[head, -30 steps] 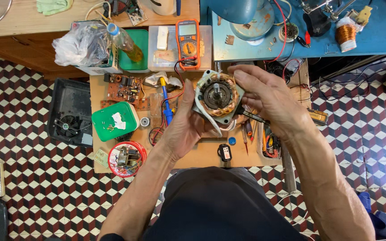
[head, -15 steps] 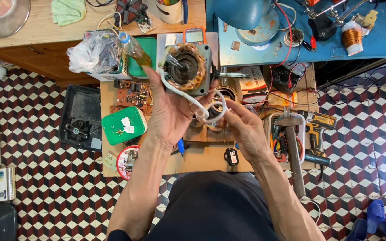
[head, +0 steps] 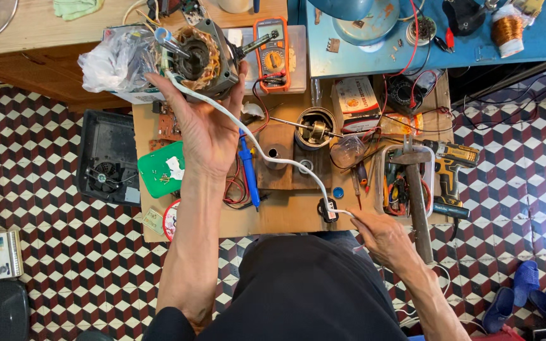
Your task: The person assembles a small electric motor by inserting the rotor into the stator and aligning the end caps. They then connect wires to the motor terminals and test the assembly with a multimeter.
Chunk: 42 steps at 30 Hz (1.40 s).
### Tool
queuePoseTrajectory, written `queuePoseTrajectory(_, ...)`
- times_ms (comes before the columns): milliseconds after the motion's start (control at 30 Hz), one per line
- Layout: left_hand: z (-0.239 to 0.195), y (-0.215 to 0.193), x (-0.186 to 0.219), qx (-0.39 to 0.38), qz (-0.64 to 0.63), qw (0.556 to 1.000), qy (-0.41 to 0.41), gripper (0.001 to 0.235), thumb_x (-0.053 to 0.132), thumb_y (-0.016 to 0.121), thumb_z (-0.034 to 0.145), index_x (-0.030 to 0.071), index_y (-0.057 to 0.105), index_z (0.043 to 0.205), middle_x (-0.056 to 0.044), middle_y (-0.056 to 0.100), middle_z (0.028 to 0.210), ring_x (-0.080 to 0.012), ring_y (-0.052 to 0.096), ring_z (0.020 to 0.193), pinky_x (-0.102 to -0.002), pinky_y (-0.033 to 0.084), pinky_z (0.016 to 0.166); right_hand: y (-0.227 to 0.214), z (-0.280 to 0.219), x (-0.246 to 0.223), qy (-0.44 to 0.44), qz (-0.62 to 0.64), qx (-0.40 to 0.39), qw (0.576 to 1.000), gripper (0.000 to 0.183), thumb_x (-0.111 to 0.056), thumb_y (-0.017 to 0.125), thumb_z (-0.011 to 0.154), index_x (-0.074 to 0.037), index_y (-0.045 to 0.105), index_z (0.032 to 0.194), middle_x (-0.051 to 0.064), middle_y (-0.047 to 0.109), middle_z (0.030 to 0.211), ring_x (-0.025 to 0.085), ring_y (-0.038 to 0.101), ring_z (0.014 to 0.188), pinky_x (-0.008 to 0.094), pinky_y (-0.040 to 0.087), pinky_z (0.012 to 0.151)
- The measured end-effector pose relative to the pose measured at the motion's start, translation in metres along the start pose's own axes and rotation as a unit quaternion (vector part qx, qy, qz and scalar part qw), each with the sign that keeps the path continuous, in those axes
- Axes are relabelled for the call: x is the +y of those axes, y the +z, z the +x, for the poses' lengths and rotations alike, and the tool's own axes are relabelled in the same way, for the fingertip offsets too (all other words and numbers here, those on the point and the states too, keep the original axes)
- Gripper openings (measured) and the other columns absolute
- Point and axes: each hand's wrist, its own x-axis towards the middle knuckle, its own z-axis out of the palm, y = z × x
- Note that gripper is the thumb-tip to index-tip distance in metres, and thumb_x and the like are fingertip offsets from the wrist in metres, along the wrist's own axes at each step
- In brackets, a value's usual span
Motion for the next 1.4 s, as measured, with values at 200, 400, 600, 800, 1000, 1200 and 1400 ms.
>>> queuePoseTrajectory(200, -0.002, 0.009, -0.006, 0.011, 0.019, 1.0, -0.006, 0.106, 0.066, 0.073, 0.078, 0.004, 0.038, 0.156, -0.018, 0.057, 0.143, -0.0402, 0.064, 0.127, -0.041, 0.063, 0.103, 0.055, 0.035, 0.002, -0.074, -0.043, -0.055, 0.995, 0.022, -0.018, 0.062, 0.096, -0.012, 0.069, 0.116, 0.011, 0.072, 0.08, 0.031, 0.068, 0.071, 0.045, 0.052, 0.063)
queuePoseTrajectory(400, -0.024, 0.009, -0.011, 0.033, 0.021, 0.996, -0.075, 0.103, 0.073, 0.066, 0.081, 0.007, 0.039, 0.155, -0.018, 0.06, 0.138, -0.034, 0.067, 0.122, -0.038, 0.066, 0.082, 0.11, 0.09, -0.032, -0.119, -0.023, -0.104, 0.987, 0.022, -0.019, 0.06, 0.096, -0.01, 0.066, 0.115, 0.013, 0.071, 0.079, 0.035, 0.068, 0.073, 0.048, 0.052, 0.067)
queuePoseTrajectory(600, -0.048, -0.022, 0.003, 0.056, 0.063, 0.991, -0.104, 0.097, 0.077, 0.058, 0.085, 0.015, 0.039, 0.156, -0.018, 0.065, 0.129, -0.0381, 0.071, 0.112, -0.021, 0.043, 0.042, 0.146, 0.117, -0.041, 0.028, 0.127, -0.166, 0.977, 0.029, -0.023, 0.056, 0.1, -0.01, 0.069, 0.123, 0.019, 0.071, 0.088, 0.038, 0.067, 0.08, 0.047, 0.052, 0.072)
queuePoseTrajectory(800, -0.077, -0.046, 0.043, 0.109, 0.118, 0.983, -0.093, 0.099, 0.081, 0.058, 0.084, 0.013, 0.041, 0.154, -0.017, 0.065, 0.126, -0.0386, 0.071, 0.108, -0.023, 0.037, 0.044, 0.158, 0.123, -0.016, 0.021, 0.461, -0.098, 0.882, 0.042, -0.029, 0.053, 0.108, 0.0, 0.061, 0.136, 0.015, 0.074, 0.122, 0.021, 0.066, 0.111, 0.033, 0.05, 0.097)
queuePoseTrajectory(1000, -0.096, -0.057, 0.063, 0.131, 0.149, 0.978, -0.055, 0.094, 0.078, 0.058, 0.084, 0.021, 0.038, 0.156, -0.015, 0.06, 0.134, -0.0406, 0.071, 0.108, -0.02, 0.032, 0.038, 0.162, 0.14, -0.012, 0.191, 0.326, 0.024, 0.926, 0.044, -0.028, 0.056, 0.1, -0.003, 0.06, 0.136, 0.017, 0.07, 0.114, 0.023, 0.069, 0.094, 0.035, 0.056, 0.084)
queuePoseTrajectory(1200, -0.101, -0.049, 0.054, 0.155, 0.148, 0.975, -0.052, 0.095, 0.08, 0.053, 0.084, 0.018, 0.038, 0.155, -0.018, 0.061, 0.137, -0.0381, 0.072, 0.105, -0.019, 0.033, 0.035, 0.152, 0.169, -0.038, 0.067, 0.188, 0.06, 0.978, 0.062, -0.015, 0.069, 0.083, -0.004, 0.05, 0.141, 0.021, 0.056, 0.126, 0.03, 0.067, 0.088, 0.04, 0.054, 0.079)
queuePoseTrajectory(1400, -0.108, -0.028, 0.02, 0.129, 0.054, 0.982, -0.129, 0.097, 0.079, 0.044, 0.09, 0.005, 0.047, 0.151, -0.024, 0.067, 0.12, -0.0274, 0.074, 0.098, -0.017, 0.036, 0.035, 0.092, 0.131, -0.047, 0.153, 0.226, 0.116, 0.955, 0.046, -0.016, 0.065, 0.092, -0.006, 0.058, 0.136, 0.015, 0.067, 0.122, 0.022, 0.07, 0.091, 0.034, 0.056, 0.079)
